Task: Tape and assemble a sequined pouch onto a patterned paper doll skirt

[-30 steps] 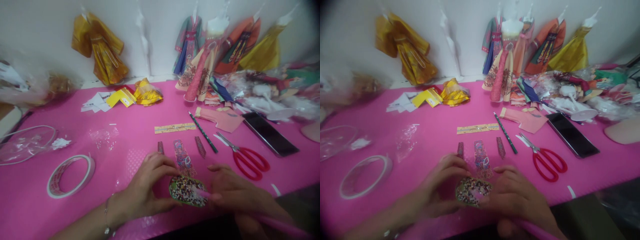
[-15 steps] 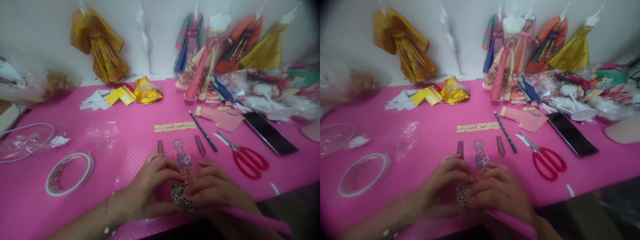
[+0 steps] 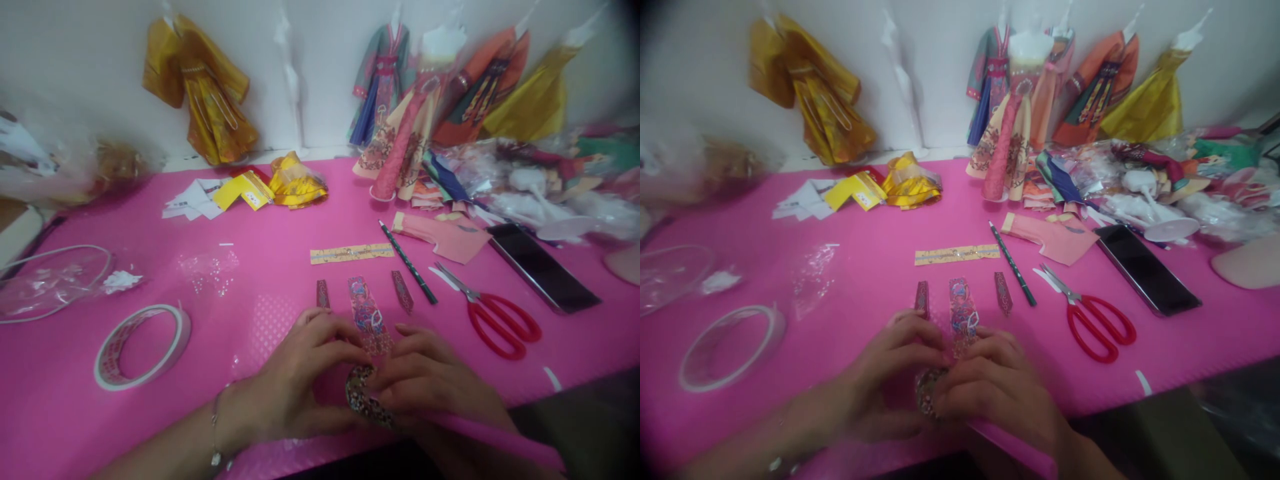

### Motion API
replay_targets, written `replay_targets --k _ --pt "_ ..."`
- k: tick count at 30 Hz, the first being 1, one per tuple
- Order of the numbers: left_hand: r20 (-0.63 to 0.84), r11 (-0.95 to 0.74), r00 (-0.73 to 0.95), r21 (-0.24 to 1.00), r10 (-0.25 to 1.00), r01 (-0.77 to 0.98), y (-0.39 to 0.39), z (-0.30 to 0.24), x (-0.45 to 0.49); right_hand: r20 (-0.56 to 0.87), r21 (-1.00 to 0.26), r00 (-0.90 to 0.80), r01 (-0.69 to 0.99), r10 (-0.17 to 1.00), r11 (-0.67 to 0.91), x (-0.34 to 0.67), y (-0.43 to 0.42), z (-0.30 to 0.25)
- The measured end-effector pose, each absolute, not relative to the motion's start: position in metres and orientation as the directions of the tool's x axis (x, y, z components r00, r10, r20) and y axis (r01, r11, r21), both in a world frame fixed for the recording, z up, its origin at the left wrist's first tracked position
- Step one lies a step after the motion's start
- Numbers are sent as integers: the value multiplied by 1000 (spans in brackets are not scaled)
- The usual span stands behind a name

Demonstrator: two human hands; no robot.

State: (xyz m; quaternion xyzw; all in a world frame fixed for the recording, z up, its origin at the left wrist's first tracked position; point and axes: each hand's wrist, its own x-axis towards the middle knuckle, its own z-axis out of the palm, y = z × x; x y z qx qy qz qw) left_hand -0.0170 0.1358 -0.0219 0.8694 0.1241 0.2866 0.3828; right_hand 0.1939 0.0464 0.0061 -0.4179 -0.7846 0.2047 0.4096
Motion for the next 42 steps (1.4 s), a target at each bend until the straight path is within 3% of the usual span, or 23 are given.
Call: replay_targets --k 10,17,26,31,37,42 --pt "382 -668 816 744 433 6 135 -22 -17 455 -669 -319 493 831 556 192 46 8" --pt "367 -662 823 749 433 14 136 -21 -18 582 -594 -288 489 761 639 189 48 -17" --pt "374 -674 821 739 432 18 136 -20 -18 568 -645 -256 452 782 616 192 48 -6" --pt "389 -671 786 740 480 43 140 -20 -19 485 -784 -106 386 868 485 198 41 3" --pt "387 -664 710 733 588 150 148 -19 -24 499 -860 225 245 837 448 206 37 4" --pt "407 -613 560 751 721 244 155 -21 -25 424 -905 304 164 853 392 210 45 -6"
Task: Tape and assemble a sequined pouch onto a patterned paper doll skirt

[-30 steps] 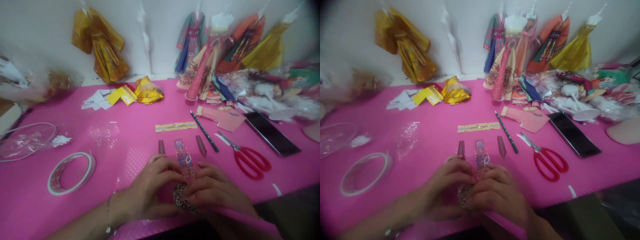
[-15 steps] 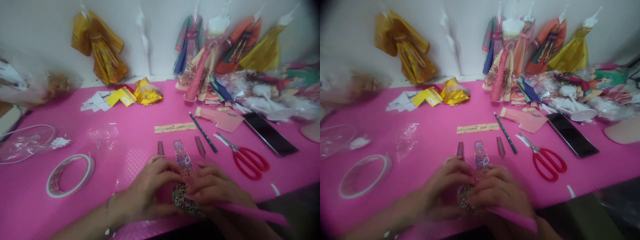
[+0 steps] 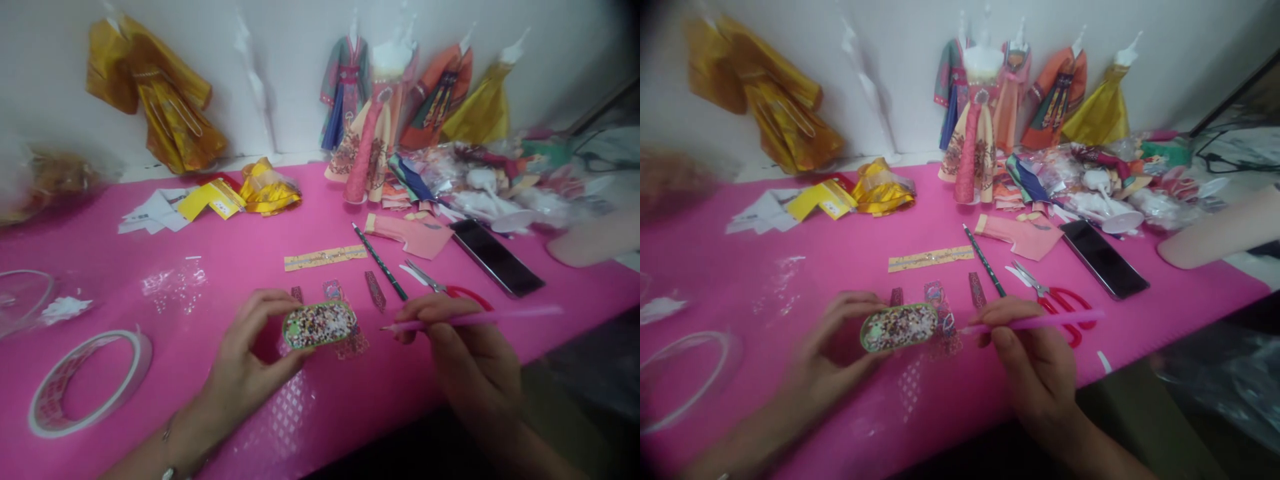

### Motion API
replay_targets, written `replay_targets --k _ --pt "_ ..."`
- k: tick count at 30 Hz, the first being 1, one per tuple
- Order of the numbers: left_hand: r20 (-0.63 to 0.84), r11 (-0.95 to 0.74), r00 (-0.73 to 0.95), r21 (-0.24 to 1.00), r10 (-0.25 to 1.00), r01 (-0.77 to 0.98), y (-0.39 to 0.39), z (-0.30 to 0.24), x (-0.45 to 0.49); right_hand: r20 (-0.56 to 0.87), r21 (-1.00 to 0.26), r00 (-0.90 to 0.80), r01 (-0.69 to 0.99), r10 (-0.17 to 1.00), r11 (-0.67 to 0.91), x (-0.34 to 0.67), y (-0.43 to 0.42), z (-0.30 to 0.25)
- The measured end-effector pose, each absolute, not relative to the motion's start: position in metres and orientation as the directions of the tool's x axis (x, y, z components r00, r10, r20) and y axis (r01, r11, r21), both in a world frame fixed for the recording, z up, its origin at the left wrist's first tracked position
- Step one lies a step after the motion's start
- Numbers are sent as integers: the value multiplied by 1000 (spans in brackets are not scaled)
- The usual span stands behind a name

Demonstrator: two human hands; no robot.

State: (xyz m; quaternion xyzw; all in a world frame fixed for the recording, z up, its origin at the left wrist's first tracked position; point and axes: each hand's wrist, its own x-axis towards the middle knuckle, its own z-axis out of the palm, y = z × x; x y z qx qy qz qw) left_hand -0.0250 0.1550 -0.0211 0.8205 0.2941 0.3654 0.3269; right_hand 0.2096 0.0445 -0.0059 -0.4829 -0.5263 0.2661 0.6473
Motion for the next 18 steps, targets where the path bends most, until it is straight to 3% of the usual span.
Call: replay_targets --k 6,11,18 --pt "432 -596 472 752 769 282 157 -21 -27 220 -956 209 242 953 168 209 55 -20" --pt "435 -594 469 757 769 272 157 -22 -28 196 -909 167 400 966 115 207 58 -25" --pt "412 -572 477 778 776 259 157 -25 -28 201 -866 135 487 970 111 206 58 -30"
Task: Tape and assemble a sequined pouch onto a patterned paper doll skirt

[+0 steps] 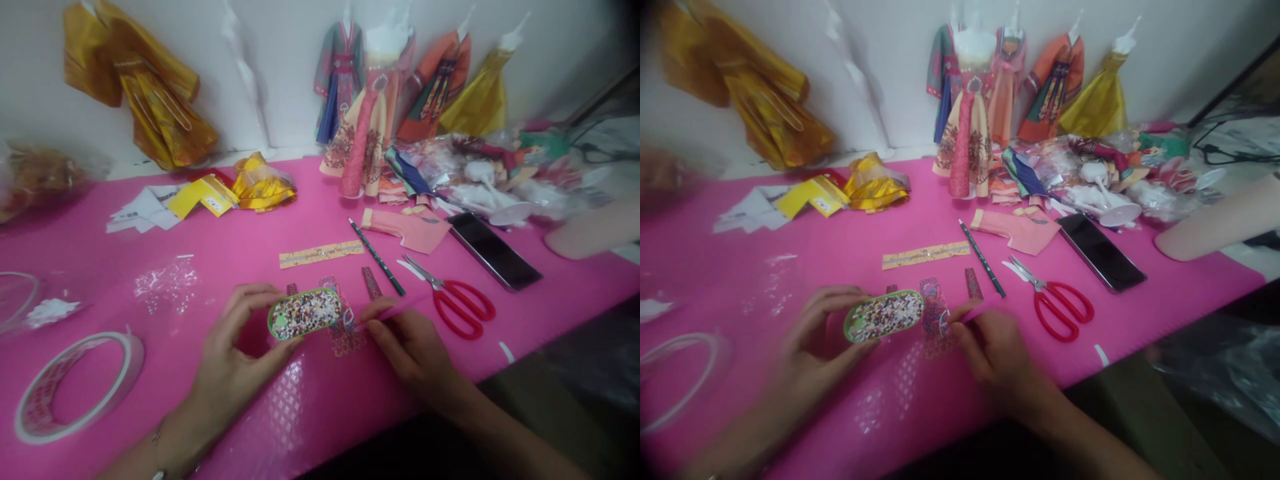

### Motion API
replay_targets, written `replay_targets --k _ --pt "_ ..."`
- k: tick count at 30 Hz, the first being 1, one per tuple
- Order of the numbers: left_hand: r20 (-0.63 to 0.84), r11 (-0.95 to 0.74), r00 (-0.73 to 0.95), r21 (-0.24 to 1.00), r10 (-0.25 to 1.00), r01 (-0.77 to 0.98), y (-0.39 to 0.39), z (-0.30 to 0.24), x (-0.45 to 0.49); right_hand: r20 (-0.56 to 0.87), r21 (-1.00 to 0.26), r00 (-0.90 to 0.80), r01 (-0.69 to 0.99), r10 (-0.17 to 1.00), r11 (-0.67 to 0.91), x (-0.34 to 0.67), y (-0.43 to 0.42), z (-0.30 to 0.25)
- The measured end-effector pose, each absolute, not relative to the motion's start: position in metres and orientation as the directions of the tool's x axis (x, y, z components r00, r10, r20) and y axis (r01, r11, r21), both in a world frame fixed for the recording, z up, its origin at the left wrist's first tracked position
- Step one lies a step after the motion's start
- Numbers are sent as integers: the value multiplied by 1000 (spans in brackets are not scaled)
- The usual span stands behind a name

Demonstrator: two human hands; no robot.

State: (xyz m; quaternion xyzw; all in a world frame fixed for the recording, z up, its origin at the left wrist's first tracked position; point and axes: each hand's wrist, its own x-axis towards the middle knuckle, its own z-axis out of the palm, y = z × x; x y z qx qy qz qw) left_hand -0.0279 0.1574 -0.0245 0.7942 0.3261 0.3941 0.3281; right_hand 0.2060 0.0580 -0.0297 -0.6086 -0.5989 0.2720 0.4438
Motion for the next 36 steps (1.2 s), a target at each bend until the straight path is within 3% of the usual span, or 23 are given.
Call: replay_targets --k 36 --pt "399 -584 505 759 765 286 156 -19 -25 204 -835 75 534 976 133 207 58 -31"
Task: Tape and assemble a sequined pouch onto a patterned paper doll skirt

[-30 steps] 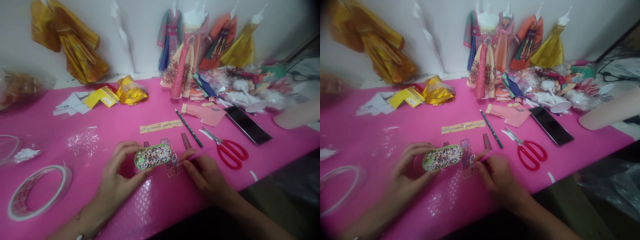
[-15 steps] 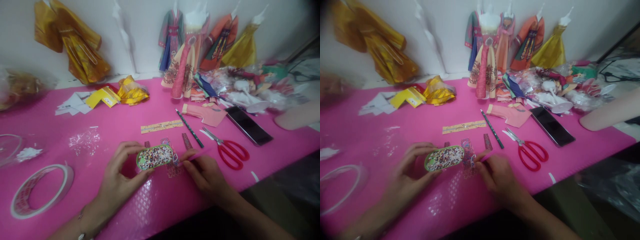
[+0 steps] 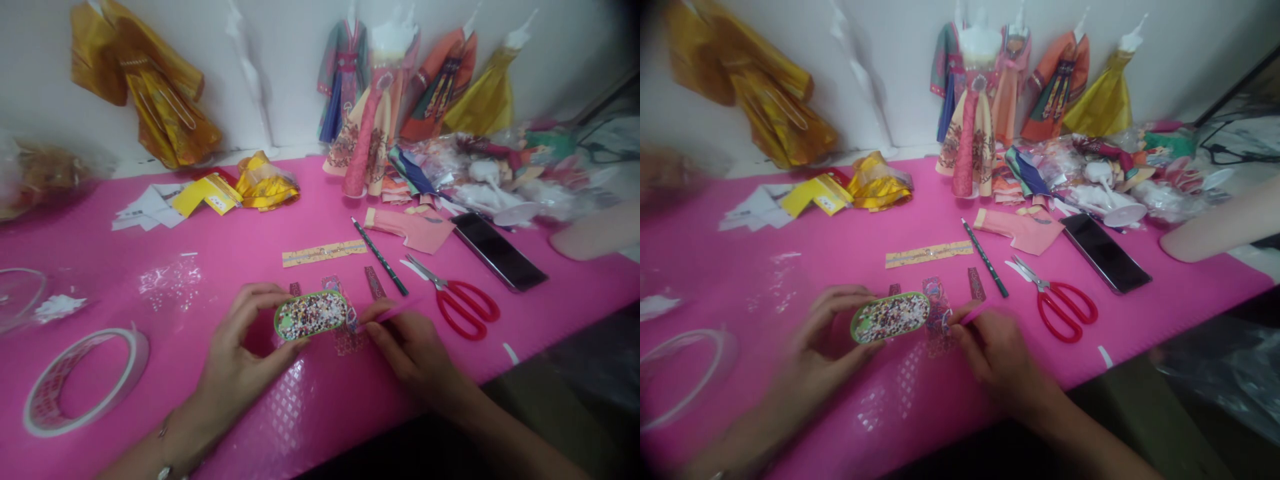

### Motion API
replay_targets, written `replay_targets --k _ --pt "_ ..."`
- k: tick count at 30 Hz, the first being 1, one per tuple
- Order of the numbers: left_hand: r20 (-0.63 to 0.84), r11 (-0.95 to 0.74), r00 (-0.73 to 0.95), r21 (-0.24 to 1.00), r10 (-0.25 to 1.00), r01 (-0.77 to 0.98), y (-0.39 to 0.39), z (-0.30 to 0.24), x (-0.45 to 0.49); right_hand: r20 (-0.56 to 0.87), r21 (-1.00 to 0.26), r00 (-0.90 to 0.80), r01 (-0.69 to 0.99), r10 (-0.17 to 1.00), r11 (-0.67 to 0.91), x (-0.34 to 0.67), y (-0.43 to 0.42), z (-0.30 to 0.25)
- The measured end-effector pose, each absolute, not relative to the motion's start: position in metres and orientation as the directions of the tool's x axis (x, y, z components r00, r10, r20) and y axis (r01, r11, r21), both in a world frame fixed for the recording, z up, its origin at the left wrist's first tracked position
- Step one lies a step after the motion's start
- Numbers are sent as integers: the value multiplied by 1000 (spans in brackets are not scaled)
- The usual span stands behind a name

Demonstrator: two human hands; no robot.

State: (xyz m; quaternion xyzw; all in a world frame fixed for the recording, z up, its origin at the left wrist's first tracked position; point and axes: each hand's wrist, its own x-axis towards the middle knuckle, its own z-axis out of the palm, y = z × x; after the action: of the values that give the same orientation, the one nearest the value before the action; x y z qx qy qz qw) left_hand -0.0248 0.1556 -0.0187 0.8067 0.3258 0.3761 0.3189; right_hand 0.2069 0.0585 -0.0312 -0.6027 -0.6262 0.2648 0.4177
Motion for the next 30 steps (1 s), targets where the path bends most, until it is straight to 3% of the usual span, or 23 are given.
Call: replay_targets --k 15,30 --pt "390 -580 510 761 767 291 155 -18 -25 158 -885 138 458 978 79 206 57 -33" --pt "390 -573 506 771 769 277 156 -20 -25 210 -883 198 460 957 99 207 57 -33"
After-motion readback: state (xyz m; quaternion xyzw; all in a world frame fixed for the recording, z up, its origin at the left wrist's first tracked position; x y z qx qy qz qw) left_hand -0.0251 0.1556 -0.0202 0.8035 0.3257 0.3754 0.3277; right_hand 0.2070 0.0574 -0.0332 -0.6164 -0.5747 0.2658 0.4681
